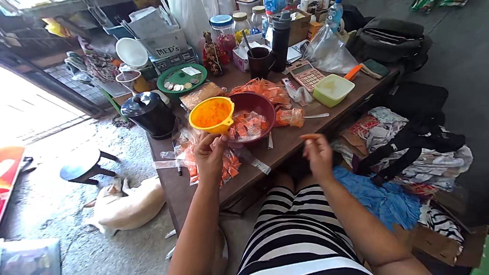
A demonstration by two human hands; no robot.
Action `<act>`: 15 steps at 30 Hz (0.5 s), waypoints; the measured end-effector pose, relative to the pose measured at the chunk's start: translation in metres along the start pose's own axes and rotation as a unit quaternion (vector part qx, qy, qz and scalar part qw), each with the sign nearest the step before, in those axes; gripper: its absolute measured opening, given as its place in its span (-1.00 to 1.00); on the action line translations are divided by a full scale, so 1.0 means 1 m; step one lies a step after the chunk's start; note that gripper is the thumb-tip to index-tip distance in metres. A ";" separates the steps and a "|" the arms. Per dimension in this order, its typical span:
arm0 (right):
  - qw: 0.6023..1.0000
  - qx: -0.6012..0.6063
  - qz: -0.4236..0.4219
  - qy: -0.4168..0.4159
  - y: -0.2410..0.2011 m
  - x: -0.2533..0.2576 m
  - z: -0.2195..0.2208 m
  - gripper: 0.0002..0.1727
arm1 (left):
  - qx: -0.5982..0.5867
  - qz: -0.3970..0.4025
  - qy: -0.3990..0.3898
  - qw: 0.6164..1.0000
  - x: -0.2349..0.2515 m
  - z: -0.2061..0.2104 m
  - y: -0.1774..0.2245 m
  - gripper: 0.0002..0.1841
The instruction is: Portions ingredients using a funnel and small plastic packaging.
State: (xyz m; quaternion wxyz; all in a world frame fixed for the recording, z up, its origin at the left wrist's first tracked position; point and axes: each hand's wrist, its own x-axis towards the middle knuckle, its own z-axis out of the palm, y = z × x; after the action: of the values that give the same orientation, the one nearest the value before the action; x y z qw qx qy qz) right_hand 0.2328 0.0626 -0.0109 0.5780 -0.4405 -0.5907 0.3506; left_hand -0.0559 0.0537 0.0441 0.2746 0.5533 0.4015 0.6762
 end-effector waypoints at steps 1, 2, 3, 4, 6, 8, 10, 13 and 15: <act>0.996 0.025 -0.019 -0.080 -0.007 -0.010 0.016 -0.67 | 0.002 0.006 -0.007 1.000 -0.002 0.004 0.008 -0.89; 0.987 0.055 -0.026 -0.150 -0.014 -0.016 0.031 -0.58 | 0.001 0.011 -0.020 1.000 -0.005 0.009 0.015 -0.87; 0.975 0.085 -0.021 -0.207 -0.022 -0.019 0.045 -0.44 | -0.003 0.014 -0.034 0.999 -0.007 0.014 0.023 -0.85; 0.961 0.112 0.000 -0.253 -0.030 -0.021 0.057 -0.30 | -0.010 0.011 -0.049 0.999 -0.010 0.019 0.032 -0.85; 0.937 0.153 0.058 -0.309 -0.042 -0.021 0.071 -0.28 | -0.034 0.003 -0.075 0.997 -0.015 0.027 0.047 -0.84; 0.930 0.194 0.095 -0.298 -0.045 -0.026 0.078 -0.63 | -0.068 -0.004 -0.088 0.994 -0.018 0.031 0.059 -0.81; 0.928 0.207 0.104 -0.293 -0.040 -0.033 0.075 -0.78 | -0.086 -0.011 -0.087 0.992 -0.021 0.031 0.068 -0.80; 0.942 0.159 0.091 -0.281 -0.037 -0.044 0.063 -0.78 | -0.091 0.001 -0.079 0.993 -0.026 0.032 0.078 -0.82; 0.950 0.157 0.053 -0.264 -0.044 -0.048 0.056 -0.76 | -0.079 0.022 -0.092 0.992 -0.026 0.035 0.083 -0.82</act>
State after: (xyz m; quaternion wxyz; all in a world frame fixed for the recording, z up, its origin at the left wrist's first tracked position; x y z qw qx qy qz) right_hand 0.1693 0.0070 0.0067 0.4438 -0.2667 -0.6357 0.5726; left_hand -0.0095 -0.0029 0.1025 0.3380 0.5985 0.3080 0.6578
